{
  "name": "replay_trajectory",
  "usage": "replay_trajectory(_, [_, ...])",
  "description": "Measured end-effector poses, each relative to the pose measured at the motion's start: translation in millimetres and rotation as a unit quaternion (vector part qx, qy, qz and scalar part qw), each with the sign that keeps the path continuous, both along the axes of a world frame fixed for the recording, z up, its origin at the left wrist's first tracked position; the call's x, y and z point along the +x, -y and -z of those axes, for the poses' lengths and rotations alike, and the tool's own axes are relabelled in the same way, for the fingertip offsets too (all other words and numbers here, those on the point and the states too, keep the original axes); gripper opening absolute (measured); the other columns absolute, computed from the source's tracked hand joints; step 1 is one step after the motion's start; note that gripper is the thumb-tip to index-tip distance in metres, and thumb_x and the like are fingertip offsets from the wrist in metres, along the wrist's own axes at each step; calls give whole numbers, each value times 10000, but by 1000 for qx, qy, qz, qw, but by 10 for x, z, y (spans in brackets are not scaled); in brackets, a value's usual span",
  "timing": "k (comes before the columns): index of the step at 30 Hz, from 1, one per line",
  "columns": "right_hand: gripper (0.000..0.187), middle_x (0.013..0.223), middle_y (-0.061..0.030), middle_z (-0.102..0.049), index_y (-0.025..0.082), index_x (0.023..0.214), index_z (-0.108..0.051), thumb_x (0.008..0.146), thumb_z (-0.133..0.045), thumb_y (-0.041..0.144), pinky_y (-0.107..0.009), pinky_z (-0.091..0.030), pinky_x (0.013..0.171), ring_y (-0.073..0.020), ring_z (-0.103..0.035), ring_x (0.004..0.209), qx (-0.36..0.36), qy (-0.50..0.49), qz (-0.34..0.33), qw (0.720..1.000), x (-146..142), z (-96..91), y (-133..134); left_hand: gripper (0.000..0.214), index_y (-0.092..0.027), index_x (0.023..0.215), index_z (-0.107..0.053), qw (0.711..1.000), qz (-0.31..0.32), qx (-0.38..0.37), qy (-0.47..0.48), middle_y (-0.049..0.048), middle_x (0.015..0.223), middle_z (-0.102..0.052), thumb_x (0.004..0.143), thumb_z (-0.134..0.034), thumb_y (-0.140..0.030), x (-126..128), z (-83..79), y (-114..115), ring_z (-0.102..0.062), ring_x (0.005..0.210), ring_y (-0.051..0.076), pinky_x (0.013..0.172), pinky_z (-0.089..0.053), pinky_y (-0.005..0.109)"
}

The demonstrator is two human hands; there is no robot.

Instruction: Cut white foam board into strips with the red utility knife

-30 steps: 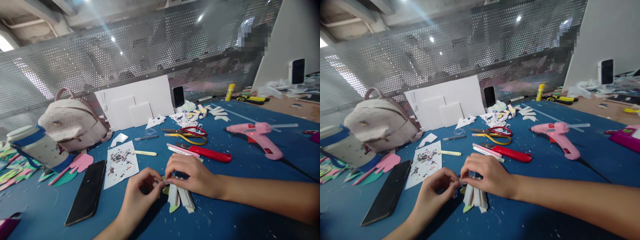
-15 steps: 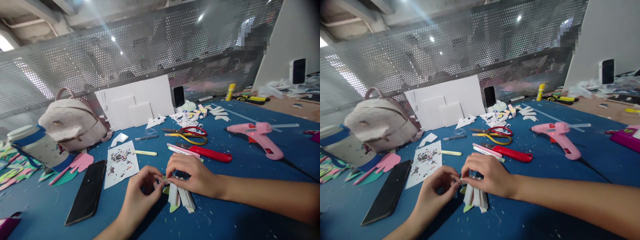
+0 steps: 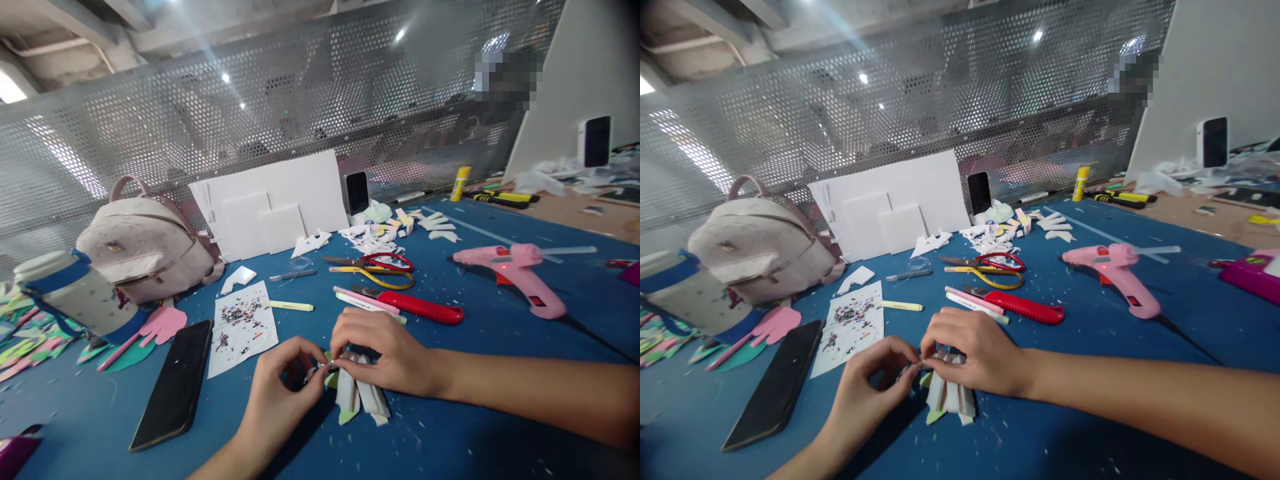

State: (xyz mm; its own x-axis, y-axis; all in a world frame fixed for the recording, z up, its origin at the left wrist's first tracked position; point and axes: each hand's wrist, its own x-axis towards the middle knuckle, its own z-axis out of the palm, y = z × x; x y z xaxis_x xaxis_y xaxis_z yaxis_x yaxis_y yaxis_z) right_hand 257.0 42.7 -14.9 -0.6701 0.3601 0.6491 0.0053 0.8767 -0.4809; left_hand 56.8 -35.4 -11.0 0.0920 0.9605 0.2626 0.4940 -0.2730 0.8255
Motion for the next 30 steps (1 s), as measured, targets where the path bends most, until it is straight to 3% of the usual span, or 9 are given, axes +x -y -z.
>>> replay_trajectory(16, [40,836,-27,-652,171,891,-619,917,-625,142,-275,-421,697,-162,-571,788,-6,3,4,1000,-4,-24,10,117,-188,821,-713,1000,1,-9,0,-27,624,-577,857,-681,-295,-28,31,-18,-447,521,99,491,-316,195])
replay_trajectory(30, [31,831,-31,-643,168,902,-634,909,-637,138,-269,-425,694,-161,-577,784,7,10,-15,1000,-4,-23,0,110,-183,764,-724,999,32,15,41,25,774,-712,865,-713,-225,-28,4,-6,-540,602,116,535,-360,209])
